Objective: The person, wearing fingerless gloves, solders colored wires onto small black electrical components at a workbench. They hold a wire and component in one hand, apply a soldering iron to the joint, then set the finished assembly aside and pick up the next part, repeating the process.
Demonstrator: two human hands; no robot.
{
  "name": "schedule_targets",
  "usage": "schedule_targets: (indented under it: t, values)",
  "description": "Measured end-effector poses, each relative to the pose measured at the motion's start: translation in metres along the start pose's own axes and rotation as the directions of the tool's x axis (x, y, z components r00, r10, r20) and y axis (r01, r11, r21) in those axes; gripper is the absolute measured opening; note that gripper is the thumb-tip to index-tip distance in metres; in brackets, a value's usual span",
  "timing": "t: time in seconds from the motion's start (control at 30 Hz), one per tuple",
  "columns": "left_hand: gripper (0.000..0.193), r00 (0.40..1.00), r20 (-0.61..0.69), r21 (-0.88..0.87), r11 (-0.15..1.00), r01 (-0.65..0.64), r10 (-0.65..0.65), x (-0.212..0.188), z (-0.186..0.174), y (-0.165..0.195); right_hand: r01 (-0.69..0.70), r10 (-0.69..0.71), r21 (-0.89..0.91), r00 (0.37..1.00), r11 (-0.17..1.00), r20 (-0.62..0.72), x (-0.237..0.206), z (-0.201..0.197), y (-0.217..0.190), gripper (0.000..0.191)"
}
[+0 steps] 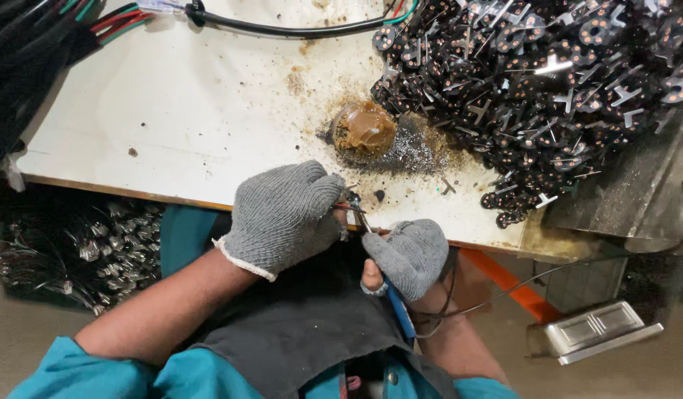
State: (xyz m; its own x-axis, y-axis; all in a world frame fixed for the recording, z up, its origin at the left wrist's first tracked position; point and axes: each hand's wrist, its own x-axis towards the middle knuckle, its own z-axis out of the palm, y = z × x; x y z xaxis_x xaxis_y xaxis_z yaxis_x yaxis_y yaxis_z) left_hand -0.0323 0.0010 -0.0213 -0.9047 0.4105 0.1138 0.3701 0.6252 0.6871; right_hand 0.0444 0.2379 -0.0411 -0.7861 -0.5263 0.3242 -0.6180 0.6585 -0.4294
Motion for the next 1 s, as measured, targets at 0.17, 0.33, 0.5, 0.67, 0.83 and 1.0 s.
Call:
schedule_targets:
  t: [0.17, 0.33, 0.5, 0.67, 0.83, 1.0]
  values:
    - [0.019, 1.000, 0.006, -0.013, 1.000, 0.021, -0.021, -0.001, 0.000, 0.000, 0.080, -0.066, -0.107, 0.990, 0.991, 0.128, -0.015, 0.013, 0.014, 0.021]
    - [0.019, 1.000, -0.027, -0.010, 1.000, -0.002, 0.002, 0.000, 0.001, 0.001, 0.096, -0.100, -0.064, 0.992, 0.993, -0.075, -0.014, 0.012, 0.011, 0.020]
    - [0.014, 0.999, -0.040, 0.015, 1.000, -0.002, 0.002, 0.000, 0.002, 0.000, -0.003, 0.003, 0.004, 1.000, 1.000, -0.005, -0.014, 0.013, 0.009, 0.026]
    - [0.013, 0.998, -0.062, -0.011, 1.000, -0.008, 0.007, -0.001, 0.003, 0.000, -0.058, 0.066, -0.079, 0.993, 0.995, 0.095, -0.017, 0.013, 0.008, 0.023]
    - [0.012, 0.998, -0.058, -0.009, 1.000, -0.007, 0.006, -0.001, 0.004, 0.000, -0.095, 0.115, 0.116, 0.976, 0.989, -0.183, -0.001, 0.008, 0.002, 0.020]
    - [0.014, 1.000, -0.022, 0.000, 1.000, 0.017, -0.017, -0.001, 0.003, 0.000, -0.204, 0.233, 0.163, 0.956, 0.965, -0.179, 0.023, -0.003, -0.014, 0.018]
